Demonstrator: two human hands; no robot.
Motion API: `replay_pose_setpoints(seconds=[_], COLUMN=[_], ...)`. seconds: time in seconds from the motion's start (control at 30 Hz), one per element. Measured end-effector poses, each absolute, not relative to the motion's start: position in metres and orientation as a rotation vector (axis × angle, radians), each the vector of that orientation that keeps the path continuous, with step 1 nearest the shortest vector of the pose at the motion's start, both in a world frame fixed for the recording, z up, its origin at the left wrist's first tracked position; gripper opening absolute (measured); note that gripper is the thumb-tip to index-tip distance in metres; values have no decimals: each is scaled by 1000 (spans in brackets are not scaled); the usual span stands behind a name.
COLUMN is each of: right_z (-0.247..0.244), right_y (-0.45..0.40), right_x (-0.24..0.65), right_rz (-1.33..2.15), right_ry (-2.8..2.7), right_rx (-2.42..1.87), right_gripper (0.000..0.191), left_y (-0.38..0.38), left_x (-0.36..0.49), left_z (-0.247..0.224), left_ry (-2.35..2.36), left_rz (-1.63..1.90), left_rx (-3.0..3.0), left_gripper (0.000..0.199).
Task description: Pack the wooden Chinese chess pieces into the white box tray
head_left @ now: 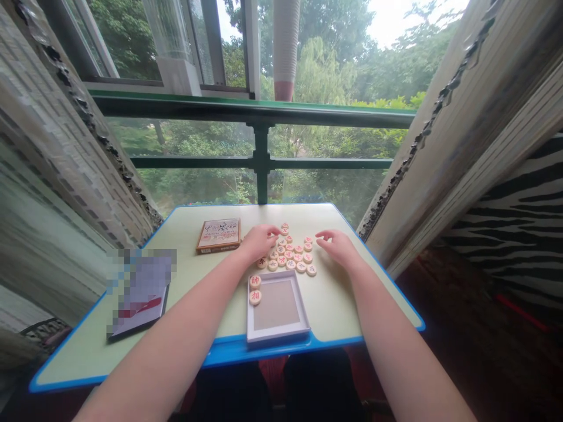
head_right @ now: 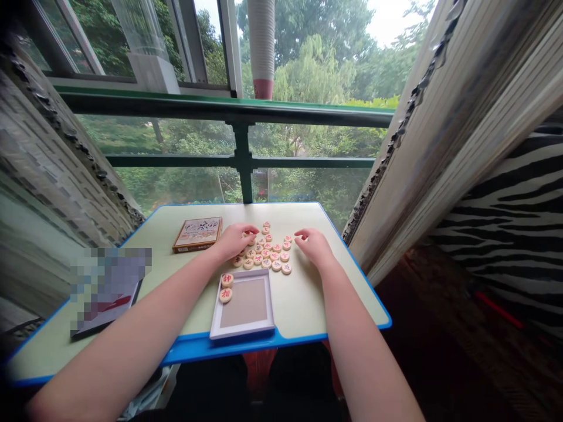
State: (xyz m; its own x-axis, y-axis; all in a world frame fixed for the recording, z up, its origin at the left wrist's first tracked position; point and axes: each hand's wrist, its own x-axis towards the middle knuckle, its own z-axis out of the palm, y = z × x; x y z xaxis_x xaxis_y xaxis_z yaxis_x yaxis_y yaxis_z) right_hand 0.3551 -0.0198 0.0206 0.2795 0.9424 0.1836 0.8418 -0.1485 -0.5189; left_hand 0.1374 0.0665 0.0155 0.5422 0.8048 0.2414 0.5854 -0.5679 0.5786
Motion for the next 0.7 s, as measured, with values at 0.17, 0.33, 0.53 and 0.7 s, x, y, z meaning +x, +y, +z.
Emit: replay_pose_setpoints(seconds=[0.17, 0.33, 0.53, 0.7], right_z=[22, 22, 31, 48], right_y=[-22, -21, -16, -10], right_x=[352, 349, 334, 323], right_rz=[260, 250, 374, 481], right_ry=[-1607, -1588, -1555, -1588], right_rx=[-1969, -1923, -1871, -1861], right_gripper=[27, 25, 26, 26], left_y=[66, 71, 78, 79], left_x=[136, 131, 125, 120], left_z=[14, 18, 29, 32], left_ry=[1097, 1141, 1137, 1141], left_rz=[696, 768, 868, 899], left_rx=[2341, 2283, 2181, 2170], left_gripper=[22, 21, 22, 23])
